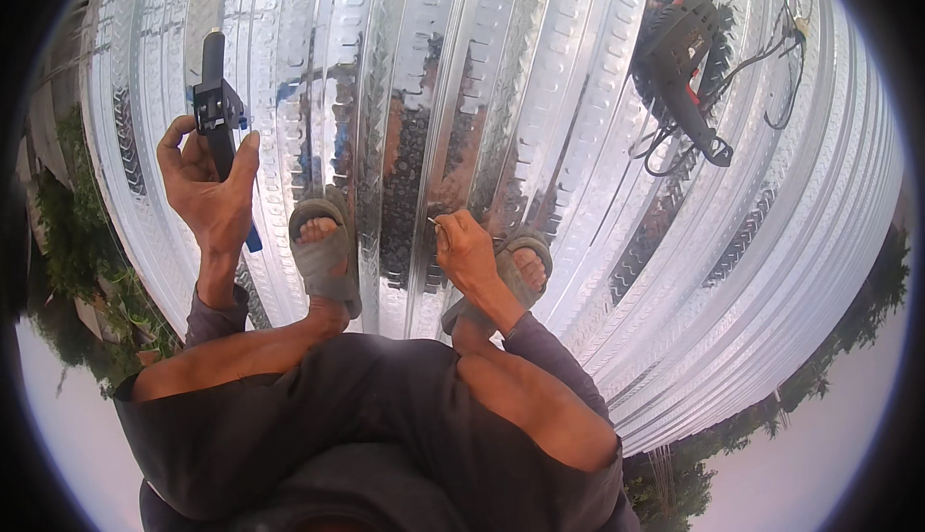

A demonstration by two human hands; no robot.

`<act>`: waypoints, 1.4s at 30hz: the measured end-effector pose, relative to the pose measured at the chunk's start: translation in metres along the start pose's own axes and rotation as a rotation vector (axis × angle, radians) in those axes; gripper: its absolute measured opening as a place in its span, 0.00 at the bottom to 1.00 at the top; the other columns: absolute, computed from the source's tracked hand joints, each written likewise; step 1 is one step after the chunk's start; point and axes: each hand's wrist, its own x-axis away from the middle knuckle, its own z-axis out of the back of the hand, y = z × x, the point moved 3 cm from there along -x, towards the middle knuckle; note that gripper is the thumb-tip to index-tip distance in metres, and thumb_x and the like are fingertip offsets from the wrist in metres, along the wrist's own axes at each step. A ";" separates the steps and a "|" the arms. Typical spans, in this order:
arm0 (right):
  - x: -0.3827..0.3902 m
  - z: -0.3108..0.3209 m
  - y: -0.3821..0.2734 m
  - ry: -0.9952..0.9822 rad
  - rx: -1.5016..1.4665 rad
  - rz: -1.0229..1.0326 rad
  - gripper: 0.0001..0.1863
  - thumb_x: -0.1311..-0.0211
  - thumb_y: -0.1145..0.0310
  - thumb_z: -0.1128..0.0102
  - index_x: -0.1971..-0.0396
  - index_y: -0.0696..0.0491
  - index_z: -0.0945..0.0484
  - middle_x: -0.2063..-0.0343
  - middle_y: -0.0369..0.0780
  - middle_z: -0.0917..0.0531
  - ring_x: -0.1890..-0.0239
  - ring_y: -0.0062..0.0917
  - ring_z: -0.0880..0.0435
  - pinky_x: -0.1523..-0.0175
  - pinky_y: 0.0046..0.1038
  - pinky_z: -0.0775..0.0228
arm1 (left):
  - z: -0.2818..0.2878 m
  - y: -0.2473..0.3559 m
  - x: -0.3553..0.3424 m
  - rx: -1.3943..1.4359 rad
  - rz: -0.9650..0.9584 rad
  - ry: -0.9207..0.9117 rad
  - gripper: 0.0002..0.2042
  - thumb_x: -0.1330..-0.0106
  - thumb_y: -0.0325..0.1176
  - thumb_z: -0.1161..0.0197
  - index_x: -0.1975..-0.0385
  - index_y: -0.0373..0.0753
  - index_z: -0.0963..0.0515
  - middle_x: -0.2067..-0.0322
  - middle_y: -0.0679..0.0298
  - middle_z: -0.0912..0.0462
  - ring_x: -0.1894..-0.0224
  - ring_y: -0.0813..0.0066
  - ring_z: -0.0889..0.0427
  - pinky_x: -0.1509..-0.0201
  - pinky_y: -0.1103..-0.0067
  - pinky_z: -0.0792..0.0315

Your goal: The person is installing translucent corrugated roof panels on a metal roof. They use a power drill to secure the panels with screws and a manual seaming tool to join the edges of the panels together.

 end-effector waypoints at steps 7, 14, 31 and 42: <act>0.017 -0.024 0.021 0.133 0.046 0.015 0.06 0.41 0.76 0.35 0.65 0.56 0.24 0.68 0.46 0.19 0.68 0.43 0.17 0.62 0.40 0.26 | 0.007 0.024 0.020 0.067 -0.288 -0.072 0.29 0.41 0.21 0.29 0.41 0.33 0.34 0.70 0.66 0.19 0.75 0.89 0.25 0.74 0.90 0.34; 0.007 -0.030 0.021 0.026 0.265 0.234 0.10 0.41 0.73 0.35 0.62 0.57 0.26 0.68 0.47 0.21 0.66 0.43 0.18 0.62 0.39 0.26 | 0.033 0.032 0.041 0.152 -0.251 -0.004 0.28 0.41 0.23 0.28 0.39 0.29 0.30 0.60 0.55 0.15 0.61 0.76 0.15 0.59 0.83 0.22; -0.061 0.103 -0.112 -0.246 -0.371 0.170 0.32 0.30 0.47 0.37 0.44 0.63 0.23 0.57 0.47 0.14 0.55 0.30 0.15 0.49 0.30 0.23 | 0.022 0.035 0.116 0.255 0.446 -0.496 0.23 0.29 0.38 0.35 0.42 0.29 0.28 0.67 0.63 0.15 0.70 0.83 0.20 0.66 0.82 0.28; -0.013 0.097 -0.094 0.041 -0.983 -0.430 0.37 0.39 0.59 0.29 0.39 0.69 0.33 0.59 0.45 0.15 0.65 0.24 0.14 0.68 0.22 0.20 | -0.059 0.061 0.100 0.393 0.353 -1.160 0.26 0.33 0.31 0.36 0.38 0.25 0.30 0.70 0.58 0.16 0.72 0.82 0.20 0.69 0.81 0.26</act>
